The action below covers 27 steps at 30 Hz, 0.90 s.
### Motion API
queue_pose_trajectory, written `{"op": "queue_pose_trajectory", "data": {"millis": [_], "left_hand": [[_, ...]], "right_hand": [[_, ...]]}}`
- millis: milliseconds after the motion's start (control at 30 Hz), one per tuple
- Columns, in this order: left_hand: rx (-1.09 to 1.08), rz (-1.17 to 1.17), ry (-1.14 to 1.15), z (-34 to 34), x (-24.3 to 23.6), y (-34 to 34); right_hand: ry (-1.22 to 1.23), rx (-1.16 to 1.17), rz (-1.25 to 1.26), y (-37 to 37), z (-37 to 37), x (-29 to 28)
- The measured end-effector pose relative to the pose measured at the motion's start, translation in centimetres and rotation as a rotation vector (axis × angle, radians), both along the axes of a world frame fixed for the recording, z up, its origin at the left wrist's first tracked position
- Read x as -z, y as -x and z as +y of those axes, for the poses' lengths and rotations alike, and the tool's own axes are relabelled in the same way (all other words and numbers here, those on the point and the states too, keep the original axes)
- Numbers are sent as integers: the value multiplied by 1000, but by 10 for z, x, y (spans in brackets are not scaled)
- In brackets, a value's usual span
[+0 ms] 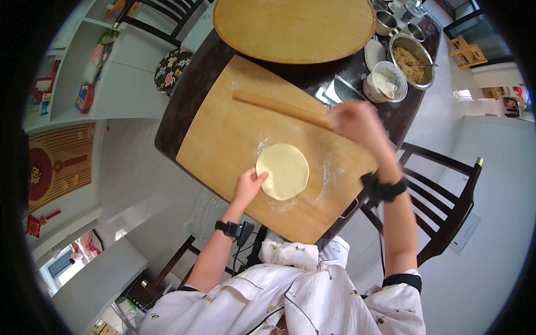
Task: The person kneads a ball of dough on a floured wooden board, cuts it into smaller pieces, and rolls one piece into a thin circular sheet using a rolling pin. The person repeatedly flattens and rotates the dough to achieve an even thickness.
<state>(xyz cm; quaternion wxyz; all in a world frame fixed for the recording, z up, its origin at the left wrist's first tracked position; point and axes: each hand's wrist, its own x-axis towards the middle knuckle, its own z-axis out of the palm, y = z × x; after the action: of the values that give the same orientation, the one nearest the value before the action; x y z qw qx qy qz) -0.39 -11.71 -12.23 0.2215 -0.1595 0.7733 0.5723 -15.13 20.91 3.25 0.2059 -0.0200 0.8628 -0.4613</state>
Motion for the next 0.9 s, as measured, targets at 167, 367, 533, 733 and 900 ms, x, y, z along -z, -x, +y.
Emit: {"op": "queue_pose_trajectory", "data": {"millis": [167, 367, 533, 733, 900], "left_hand": [[-84, -82, 109, 15, -40, 15], [303, 633, 616, 49, -33, 33], [743, 742, 920, 120, 5, -2], [742, 676, 778, 45, 2, -17], [650, 635, 794, 105, -3, 18]], "right_hand": [[158, 178, 104, -79, -73, 40], [82, 132, 20, -140, -64, 74], [46, 339, 18, -140, -30, 85], [-298, 306, 460, -112, 6, 87], [-464, 156, 567, -77, -4, 116]]}}
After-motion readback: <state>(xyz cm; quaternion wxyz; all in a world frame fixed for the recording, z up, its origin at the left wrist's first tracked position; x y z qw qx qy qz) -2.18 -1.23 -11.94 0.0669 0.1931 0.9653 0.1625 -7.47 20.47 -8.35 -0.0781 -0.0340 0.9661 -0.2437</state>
